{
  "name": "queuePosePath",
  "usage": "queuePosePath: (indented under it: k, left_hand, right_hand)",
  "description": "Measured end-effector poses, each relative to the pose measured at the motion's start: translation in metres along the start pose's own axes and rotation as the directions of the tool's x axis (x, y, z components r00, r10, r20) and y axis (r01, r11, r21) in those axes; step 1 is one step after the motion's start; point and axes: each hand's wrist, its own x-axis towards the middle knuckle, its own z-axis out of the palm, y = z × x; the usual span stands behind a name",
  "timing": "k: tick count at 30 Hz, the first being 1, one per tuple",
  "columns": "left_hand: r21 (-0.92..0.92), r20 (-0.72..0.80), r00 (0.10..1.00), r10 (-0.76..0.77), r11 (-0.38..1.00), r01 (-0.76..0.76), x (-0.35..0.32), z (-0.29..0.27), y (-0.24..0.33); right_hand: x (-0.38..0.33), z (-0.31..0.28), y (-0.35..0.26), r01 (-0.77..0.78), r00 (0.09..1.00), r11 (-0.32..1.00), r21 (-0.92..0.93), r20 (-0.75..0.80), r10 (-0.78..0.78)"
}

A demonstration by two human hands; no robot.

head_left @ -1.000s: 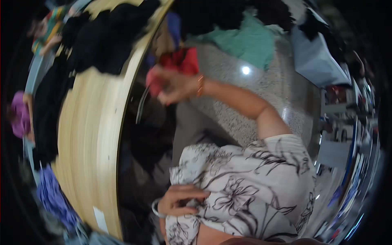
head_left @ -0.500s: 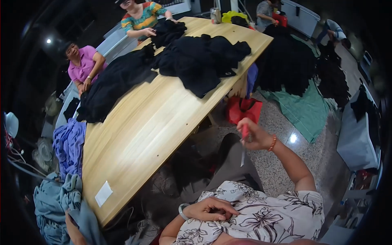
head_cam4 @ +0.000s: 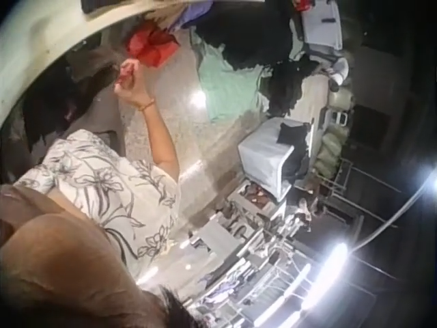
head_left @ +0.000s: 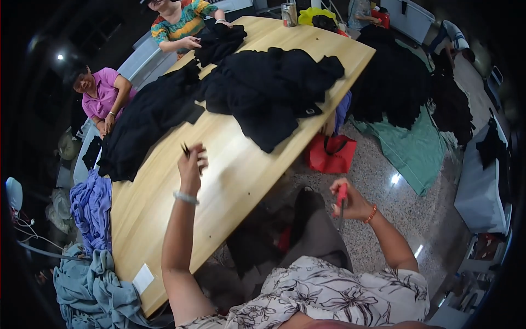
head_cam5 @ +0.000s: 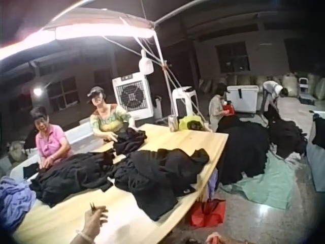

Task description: Trimming excess threads and removing metal eyelets/buttons from black garments in a factory setting.

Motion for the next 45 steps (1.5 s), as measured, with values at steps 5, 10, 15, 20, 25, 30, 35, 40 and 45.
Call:
queuePosePath:
  k: [5,10,15,20,25,30,35,40,45]
  left_hand:
    - [0.423,-0.119,0.969,0.217,0.894,-0.148,0.18,0.025,-0.007]
    - [0.507,-0.011,0.92,0.391,0.795,-0.332,0.278,0.089,-0.038]
    - [0.484,0.089,0.901,0.424,0.773,-0.411,0.321,0.123,-0.047]
    - [0.578,0.104,0.893,0.437,0.705,-0.412,0.29,0.182,-0.038]
    - [0.511,-0.048,0.9,0.433,0.785,-0.35,0.267,0.182,-0.034]
    - [0.368,0.084,0.812,0.578,0.739,-0.564,0.161,0.172,-0.02]
    - [0.058,0.711,0.649,0.271,0.897,-0.439,-0.04,0.133,-0.007]
    - [0.312,0.95,0.034,-0.311,0.95,-0.026,-0.186,0.084,-0.014]
    - [0.397,0.905,0.082,-0.417,0.899,0.186,-0.253,0.056,-0.035]
  right_hand:
    - [0.008,-0.008,0.028,-0.152,0.986,0.986,0.075,-0.051,0.156]
    - [0.017,-0.027,0.059,-0.214,0.973,0.977,0.016,-0.089,0.215]
    - [0.037,-0.039,0.074,-0.28,0.939,0.955,0.099,-0.177,0.294]
    - [0.057,-0.035,0.08,-0.276,0.946,0.961,0.017,-0.169,0.275]
    - [0.064,-0.031,0.052,-0.2,0.975,0.979,-0.031,-0.106,0.196]
    - [0.04,-0.037,0.027,-0.217,0.961,0.975,-0.046,-0.188,0.205]
    - [0.024,-0.03,0.021,-0.074,0.977,0.992,-0.098,-0.209,0.053]
    - [0.012,-0.02,0.019,-0.006,0.997,0.982,-0.19,-0.077,-0.009]
    - [-0.003,-0.02,0.037,0.18,0.983,0.79,-0.586,0.14,-0.12]
